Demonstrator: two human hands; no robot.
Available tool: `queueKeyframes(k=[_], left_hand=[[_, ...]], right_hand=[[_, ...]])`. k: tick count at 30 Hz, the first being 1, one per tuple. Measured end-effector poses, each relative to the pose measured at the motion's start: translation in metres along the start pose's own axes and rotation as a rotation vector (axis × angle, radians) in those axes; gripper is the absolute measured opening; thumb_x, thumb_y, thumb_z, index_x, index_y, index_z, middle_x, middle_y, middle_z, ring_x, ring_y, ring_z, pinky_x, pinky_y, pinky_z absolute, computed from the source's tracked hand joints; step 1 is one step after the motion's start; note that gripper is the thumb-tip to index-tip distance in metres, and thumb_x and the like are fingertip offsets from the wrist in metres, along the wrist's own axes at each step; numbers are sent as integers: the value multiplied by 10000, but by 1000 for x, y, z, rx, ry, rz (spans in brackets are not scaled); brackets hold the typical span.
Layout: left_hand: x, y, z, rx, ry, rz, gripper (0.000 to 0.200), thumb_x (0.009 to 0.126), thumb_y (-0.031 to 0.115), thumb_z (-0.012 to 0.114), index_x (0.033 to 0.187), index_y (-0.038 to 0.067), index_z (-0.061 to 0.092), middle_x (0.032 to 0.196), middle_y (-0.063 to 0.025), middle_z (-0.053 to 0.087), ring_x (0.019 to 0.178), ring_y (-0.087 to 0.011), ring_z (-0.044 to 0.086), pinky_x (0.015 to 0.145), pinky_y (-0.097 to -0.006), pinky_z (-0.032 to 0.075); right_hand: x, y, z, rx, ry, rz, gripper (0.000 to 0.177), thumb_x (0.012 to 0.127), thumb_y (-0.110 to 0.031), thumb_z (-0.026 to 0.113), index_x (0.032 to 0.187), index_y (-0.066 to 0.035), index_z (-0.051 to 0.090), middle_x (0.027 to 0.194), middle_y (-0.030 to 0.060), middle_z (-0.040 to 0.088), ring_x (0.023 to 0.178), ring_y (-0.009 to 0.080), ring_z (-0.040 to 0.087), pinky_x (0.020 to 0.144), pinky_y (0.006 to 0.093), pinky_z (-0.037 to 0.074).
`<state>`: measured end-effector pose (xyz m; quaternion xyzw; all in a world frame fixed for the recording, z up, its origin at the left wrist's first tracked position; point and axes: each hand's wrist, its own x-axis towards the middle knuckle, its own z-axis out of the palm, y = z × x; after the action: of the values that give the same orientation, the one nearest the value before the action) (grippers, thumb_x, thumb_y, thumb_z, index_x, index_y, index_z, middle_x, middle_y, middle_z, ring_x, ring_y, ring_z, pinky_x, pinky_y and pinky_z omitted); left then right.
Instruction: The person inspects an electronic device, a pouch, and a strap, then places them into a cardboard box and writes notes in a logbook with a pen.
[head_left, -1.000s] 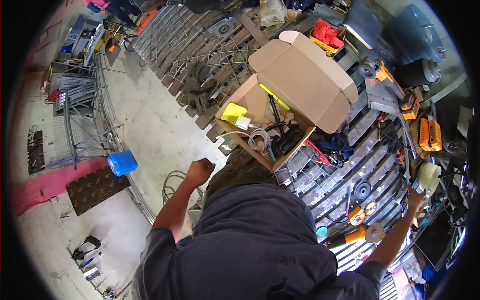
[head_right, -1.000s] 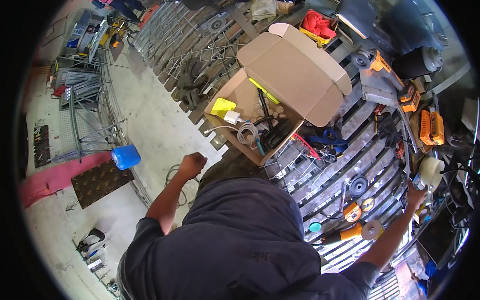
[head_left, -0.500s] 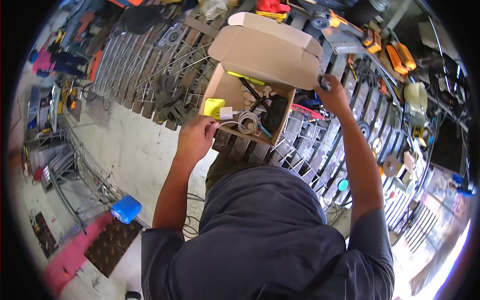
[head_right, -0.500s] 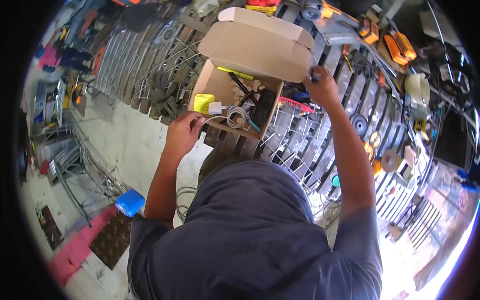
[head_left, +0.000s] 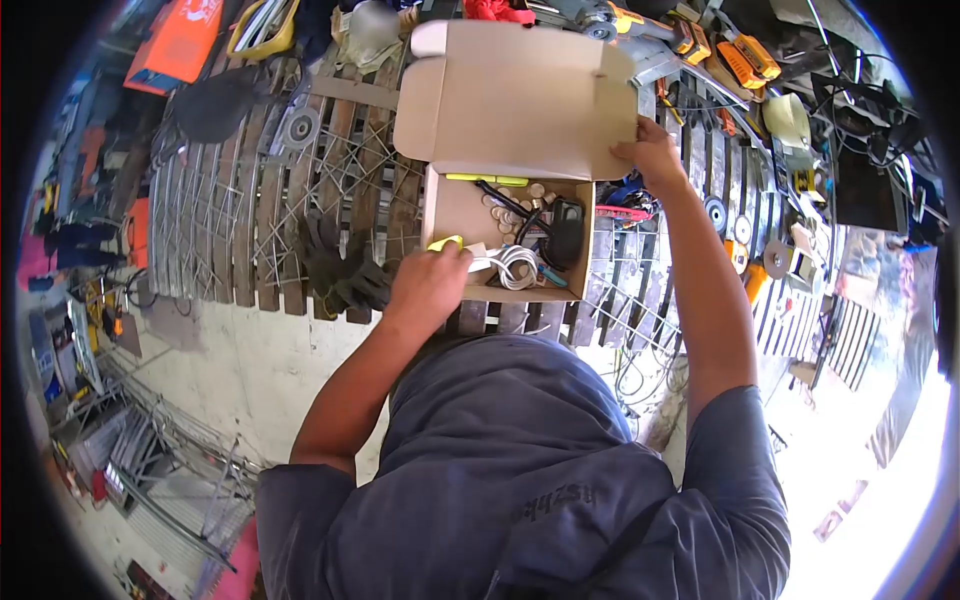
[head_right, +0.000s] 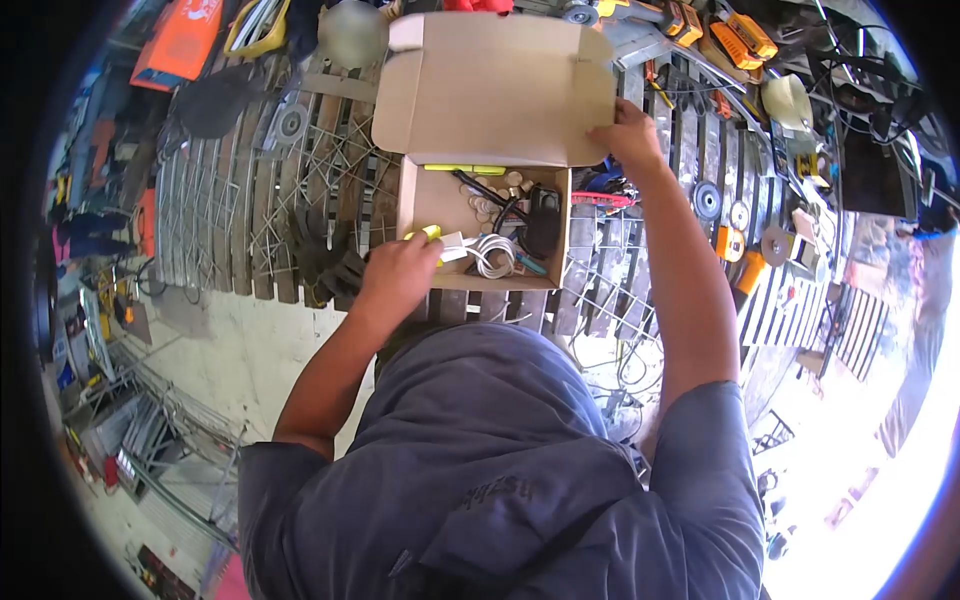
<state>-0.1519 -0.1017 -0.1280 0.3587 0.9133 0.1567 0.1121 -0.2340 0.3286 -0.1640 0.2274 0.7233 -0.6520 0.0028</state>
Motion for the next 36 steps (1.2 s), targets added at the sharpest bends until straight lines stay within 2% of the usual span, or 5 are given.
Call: queueKeyframes(k=[8, 11, 17, 22, 36], left_hand=[[13, -61, -22, -664, 586, -192, 167, 1048, 181, 783, 1029, 35, 705, 759, 16, 609, 689, -77, 579, 626, -290, 497], [37, -124, -29, -941, 657, -278, 572, 1019, 301, 818, 1439, 24, 547, 1075, -55, 642, 852, -175, 625, 772, -362, 561], [72, -118, -96, -732, 70, -61, 652, 986, 208, 809, 1566, 61, 553, 1327, -183, 775, 1150, -278, 791, 953, -389, 613], [43, -55, -75, -655, 290, -46, 631, 972, 41, 718, 1571, 23, 522, 1410, -232, 714, 1133, -297, 799, 953, -382, 639], [33, -58, -57, -479, 232, -72, 694, 949, 25, 736, 1586, 47, 464, 1473, -203, 666, 1299, -340, 715, 1107, -420, 562]], right_hand=[[-109, -49, -7, -457, 155, -122, 359, 945, -137, 829, 1261, 27, 783, 1123, 124, 841, 1027, 186, 778, 943, 359, 600], [-137, -40, -1, -490, 222, -149, 401, 986, -257, 834, 1292, -2, 785, 1133, 155, 846, 1092, 218, 794, 969, 374, 601], [-174, -70, 40, -703, 323, -248, 465, 966, -253, 715, 1387, -59, 700, 1142, 262, 797, 1107, 437, 775, 948, 481, 602], [-189, -39, 58, -593, 303, -573, 511, 989, -115, 646, 1494, -106, 571, 1174, 292, 756, 1106, 524, 731, 927, 548, 591], [-184, -45, 53, -531, 172, -401, 467, 1022, -144, 558, 1461, 12, 535, 1125, 280, 785, 1062, 481, 762, 951, 525, 601]])
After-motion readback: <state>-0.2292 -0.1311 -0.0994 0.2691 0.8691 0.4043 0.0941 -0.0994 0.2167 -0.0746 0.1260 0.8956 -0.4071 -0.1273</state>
